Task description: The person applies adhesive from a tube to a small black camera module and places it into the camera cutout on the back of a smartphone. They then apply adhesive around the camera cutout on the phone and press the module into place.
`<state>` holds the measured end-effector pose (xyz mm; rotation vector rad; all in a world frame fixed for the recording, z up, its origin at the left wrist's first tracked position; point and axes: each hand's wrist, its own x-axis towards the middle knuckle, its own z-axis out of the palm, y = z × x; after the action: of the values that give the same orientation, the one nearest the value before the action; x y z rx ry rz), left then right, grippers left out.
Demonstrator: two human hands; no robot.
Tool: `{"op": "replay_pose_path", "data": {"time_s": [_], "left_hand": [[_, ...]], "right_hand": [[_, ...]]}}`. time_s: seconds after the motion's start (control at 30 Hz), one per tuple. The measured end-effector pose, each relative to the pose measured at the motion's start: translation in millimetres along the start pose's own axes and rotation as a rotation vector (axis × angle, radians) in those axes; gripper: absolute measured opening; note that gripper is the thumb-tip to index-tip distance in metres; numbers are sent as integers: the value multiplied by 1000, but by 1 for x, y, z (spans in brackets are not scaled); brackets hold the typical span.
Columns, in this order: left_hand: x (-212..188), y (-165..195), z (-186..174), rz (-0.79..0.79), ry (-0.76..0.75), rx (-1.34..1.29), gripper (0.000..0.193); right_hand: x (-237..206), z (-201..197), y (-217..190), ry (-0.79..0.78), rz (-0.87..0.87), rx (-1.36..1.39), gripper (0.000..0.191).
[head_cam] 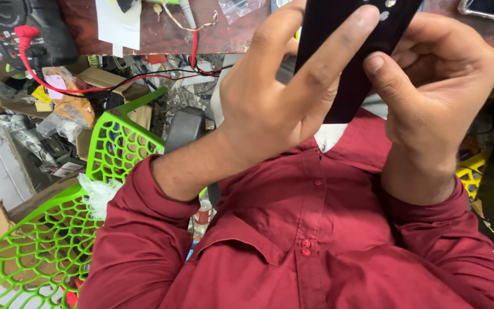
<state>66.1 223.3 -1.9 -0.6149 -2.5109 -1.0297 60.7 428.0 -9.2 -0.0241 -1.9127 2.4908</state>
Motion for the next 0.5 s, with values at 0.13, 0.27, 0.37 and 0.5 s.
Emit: {"op": "replay_pose_path", "data": {"time_s": [0.13,0.27,0.37,0.5], "left_hand": [[0,-4,-3,81,-59,239,45],[-2,-6,-2,29,-119,241,50],[-4,-3,-2,-55,-142,127,56],[-4,6,7,-147,-104,-391,69]], "right_hand": [[0,4,-6,-15,-26,-81,29],[-4,0,-7,-33,-44,-200,26],[-8,-7,-2,1,-94,-336,25],[-11,-11,0,47,-453,-760,25]]}}
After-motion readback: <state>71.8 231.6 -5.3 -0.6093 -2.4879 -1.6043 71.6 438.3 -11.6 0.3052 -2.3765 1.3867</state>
